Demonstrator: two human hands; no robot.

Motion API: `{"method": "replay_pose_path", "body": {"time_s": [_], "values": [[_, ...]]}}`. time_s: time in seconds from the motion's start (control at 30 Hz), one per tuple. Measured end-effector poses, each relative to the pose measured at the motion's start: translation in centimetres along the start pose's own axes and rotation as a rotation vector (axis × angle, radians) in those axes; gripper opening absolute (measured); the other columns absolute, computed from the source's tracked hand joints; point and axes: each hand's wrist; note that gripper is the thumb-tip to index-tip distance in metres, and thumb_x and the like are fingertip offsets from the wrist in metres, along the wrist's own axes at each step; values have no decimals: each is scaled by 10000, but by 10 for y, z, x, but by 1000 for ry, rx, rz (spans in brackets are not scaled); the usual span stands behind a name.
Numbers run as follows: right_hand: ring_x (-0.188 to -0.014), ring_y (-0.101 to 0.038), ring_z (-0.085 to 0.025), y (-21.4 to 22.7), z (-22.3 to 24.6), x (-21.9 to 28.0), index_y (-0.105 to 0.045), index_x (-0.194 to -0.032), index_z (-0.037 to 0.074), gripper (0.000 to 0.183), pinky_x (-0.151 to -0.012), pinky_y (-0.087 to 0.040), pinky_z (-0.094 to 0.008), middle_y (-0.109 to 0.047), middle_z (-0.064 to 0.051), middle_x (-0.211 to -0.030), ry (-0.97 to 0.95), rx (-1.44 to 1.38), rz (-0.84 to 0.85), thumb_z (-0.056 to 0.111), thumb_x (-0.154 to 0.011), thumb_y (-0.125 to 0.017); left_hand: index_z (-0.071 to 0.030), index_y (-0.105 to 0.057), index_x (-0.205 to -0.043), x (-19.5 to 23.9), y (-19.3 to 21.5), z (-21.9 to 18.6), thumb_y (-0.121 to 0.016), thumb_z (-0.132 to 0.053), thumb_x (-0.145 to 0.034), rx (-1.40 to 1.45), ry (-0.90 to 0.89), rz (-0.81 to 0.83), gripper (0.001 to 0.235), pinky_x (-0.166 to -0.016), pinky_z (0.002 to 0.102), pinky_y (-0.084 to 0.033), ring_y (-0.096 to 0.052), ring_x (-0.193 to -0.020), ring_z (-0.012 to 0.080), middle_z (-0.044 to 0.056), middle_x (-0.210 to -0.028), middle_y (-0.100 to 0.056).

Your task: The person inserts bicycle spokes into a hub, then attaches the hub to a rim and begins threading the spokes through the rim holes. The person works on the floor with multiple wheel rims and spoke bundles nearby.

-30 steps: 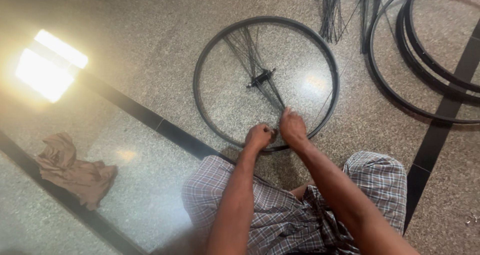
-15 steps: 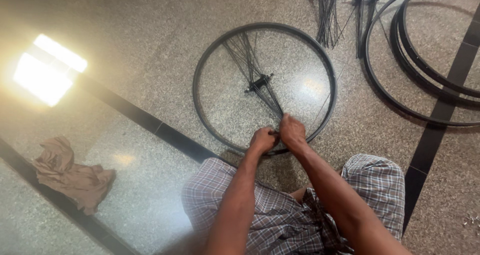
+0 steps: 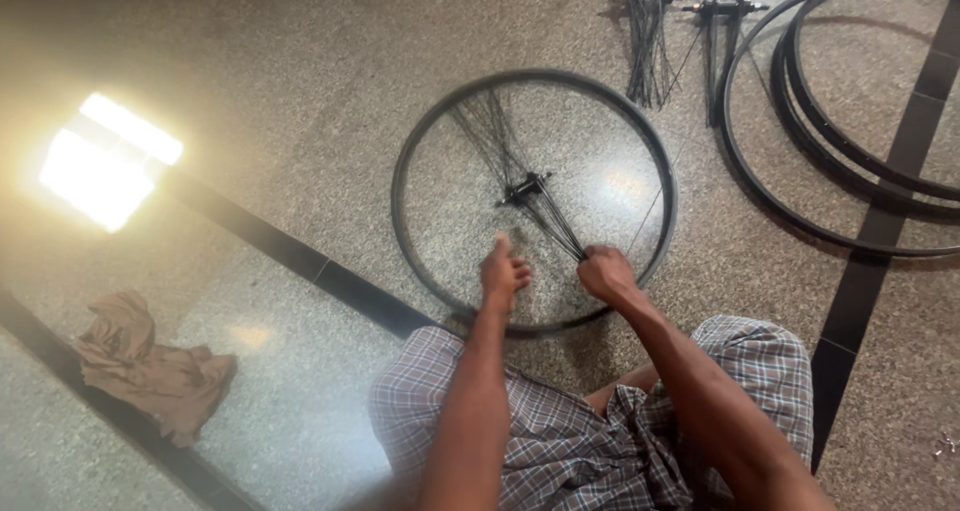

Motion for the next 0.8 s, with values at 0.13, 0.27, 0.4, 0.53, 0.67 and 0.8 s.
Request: {"method": "replay_pose_path", "body": {"time_s": [0.13,0.27,0.4,0.53,0.67,0.8], "values": [[-692,-503,-215,22,-4,36,-712,-1015,26,294,-630,-478,-400,-593,-106,-819,38,56,52,164,-1004,-452,146,-431,-1461,-12,4,-11,-484,-771,-917,207,60,74,1067,-816,480,-612,-713,-942,345,224,-1105,-665],[-621,-492,-162,40,-6,84,-694,-924,58,231,-601,-423,-352,-561,-46,-704,69,41,65,168,-954,-492,138,-336,-1469,-8,-2,-18,-453,-807,-875,467,138,289,1123,-988,572,-512,-639,-1158,438,316,-1278,-609],[-614,-450,-181,43,-11,119,-669,-914,60,178,-557,-406,-360,-542,-51,-709,-61,-138,203,154,-949,-523,160,-435,-1387,2,-4,-29,-515,-790,-913,634,122,445,1064,-970,559,-521,-626,-1132,437,318,-1257,-631],[-553,-417,-183,36,-28,130,-632,-916,33,154,-490,-368,-360,-498,-62,-688,-72,-481,410,3,-778,-572,44,-560,-1195,5,-10,-34,-638,-609,-990,599,139,426,689,-929,529,-547,-688,-1014,421,297,-1113,-699],[-535,-478,-153,36,-45,119,-648,-893,15,212,-487,-428,-321,-555,-51,-691,-37,-537,548,-14,-685,-620,27,-605,-1073,13,-16,-45,-650,-441,-977,692,155,411,480,-880,543,-605,-728,-893,434,259,-938,-709],[-509,-534,-161,40,-63,105,-659,-877,-18,254,-460,-460,-321,-587,-61,-682,57,-663,634,-32,-629,-606,49,-637,-1081,28,-12,-63,-598,-436,-958,714,35,471,501,-829,515,-588,-739,-891,402,234,-960,-741]]}}
Point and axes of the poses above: each hand's wrist, its own x-axis away from the middle knuckle, its own y-axis out of the back of the hand, z = x × y
